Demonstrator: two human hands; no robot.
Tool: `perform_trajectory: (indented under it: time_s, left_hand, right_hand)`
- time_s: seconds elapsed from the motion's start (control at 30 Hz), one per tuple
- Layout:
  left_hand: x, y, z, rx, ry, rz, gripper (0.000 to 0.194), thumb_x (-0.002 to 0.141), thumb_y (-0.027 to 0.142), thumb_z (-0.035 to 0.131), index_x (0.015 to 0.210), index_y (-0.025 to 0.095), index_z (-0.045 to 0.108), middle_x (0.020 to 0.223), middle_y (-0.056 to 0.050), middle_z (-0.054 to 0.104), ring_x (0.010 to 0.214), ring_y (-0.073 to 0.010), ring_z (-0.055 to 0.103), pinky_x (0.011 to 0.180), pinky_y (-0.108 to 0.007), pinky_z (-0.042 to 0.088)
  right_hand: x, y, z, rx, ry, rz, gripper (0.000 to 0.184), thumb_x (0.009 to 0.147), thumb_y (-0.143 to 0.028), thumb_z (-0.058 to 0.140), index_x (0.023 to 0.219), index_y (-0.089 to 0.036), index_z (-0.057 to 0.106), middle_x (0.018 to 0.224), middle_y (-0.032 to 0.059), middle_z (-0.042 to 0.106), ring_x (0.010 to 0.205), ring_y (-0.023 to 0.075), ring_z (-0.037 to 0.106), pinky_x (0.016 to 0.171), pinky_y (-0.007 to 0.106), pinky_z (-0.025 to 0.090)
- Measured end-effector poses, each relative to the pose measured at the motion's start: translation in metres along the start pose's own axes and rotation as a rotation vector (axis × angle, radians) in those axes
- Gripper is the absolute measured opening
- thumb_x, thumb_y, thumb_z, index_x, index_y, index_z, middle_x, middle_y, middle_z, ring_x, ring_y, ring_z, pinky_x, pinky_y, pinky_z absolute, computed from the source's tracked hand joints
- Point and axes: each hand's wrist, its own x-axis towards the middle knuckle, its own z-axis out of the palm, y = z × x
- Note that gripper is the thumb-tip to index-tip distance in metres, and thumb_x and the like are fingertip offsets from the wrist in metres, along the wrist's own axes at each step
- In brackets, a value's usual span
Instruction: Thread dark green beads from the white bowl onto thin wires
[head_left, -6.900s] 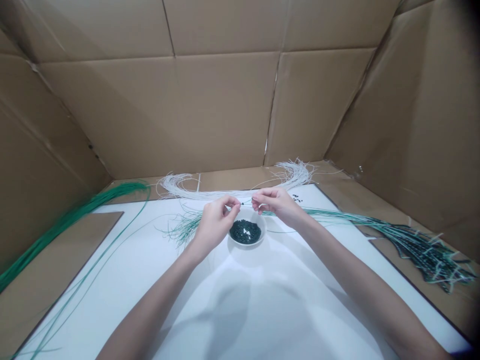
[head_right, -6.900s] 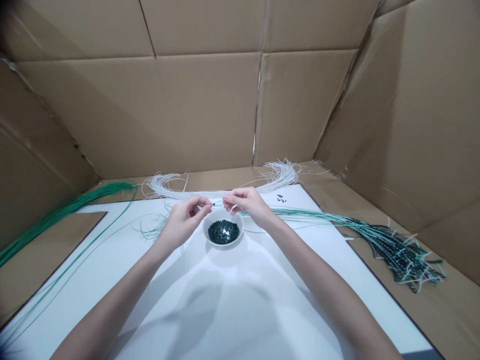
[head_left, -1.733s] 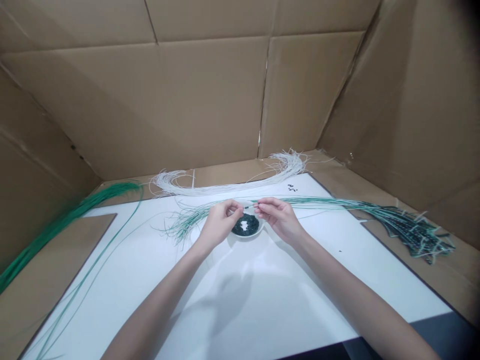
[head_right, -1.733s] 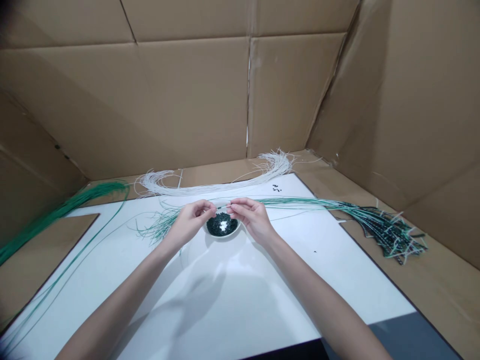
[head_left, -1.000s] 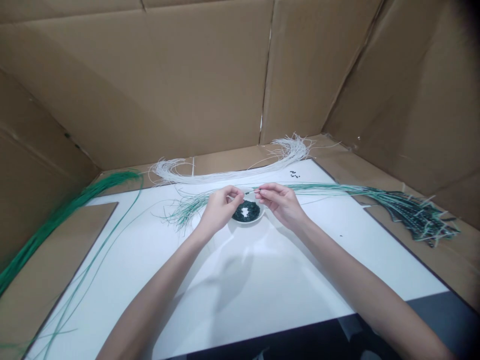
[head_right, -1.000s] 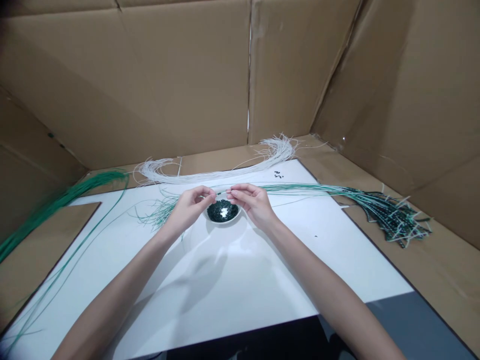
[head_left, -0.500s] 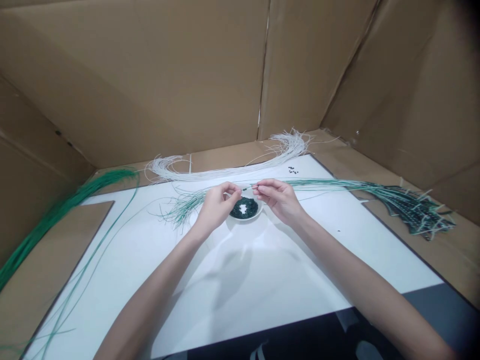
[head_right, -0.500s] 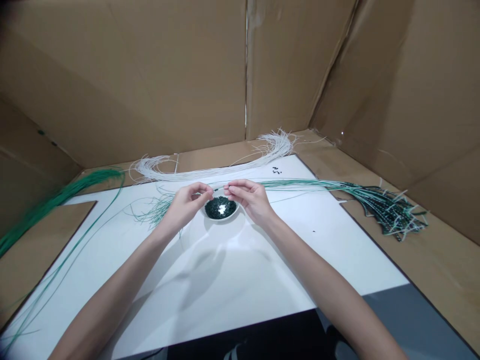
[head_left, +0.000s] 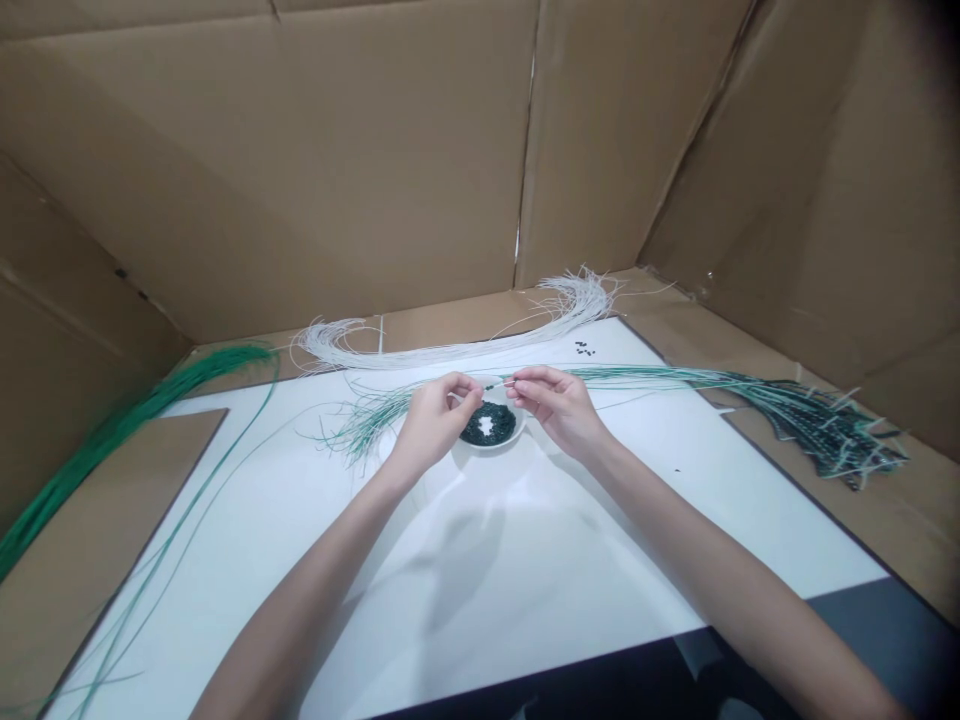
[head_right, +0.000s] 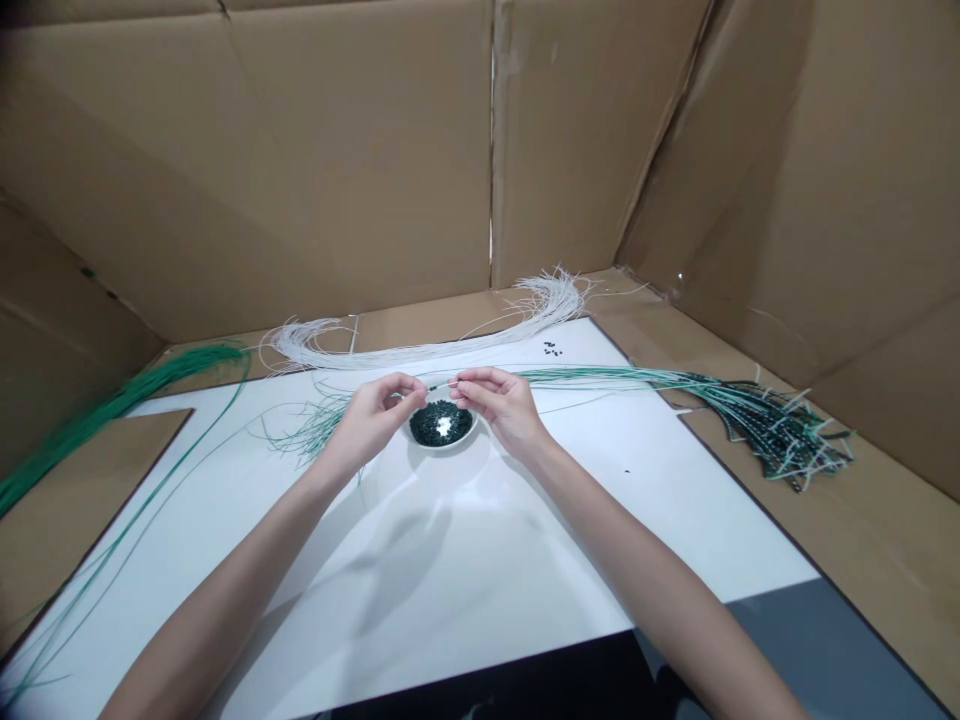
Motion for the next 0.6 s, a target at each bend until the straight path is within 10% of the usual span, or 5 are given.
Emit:
perform_trajectory:
  time_s: [0.6]
  left_hand:
    - [0.0001, -0.0023, 0.0001, 0.033, -0.007, 0.022, 0.019, 0.077, 0.031, 0.047, 0.078, 0.015, 0.058, 0.074, -0.002, 0.063, 0.057, -0.0102, 0.051, 0.055, -0.021, 0.037]
  right_hand:
    - [0.0018, 0.0024, -0.0024, -0.016, 0.001, 0.000, 0.015, 0.058, -0.019, 0.074, 0.071, -0.016, 0.068, 0.070, 0.0028, 0.070, 0.059, 0.0085, 0.063, 0.059, 0.018, 0.050]
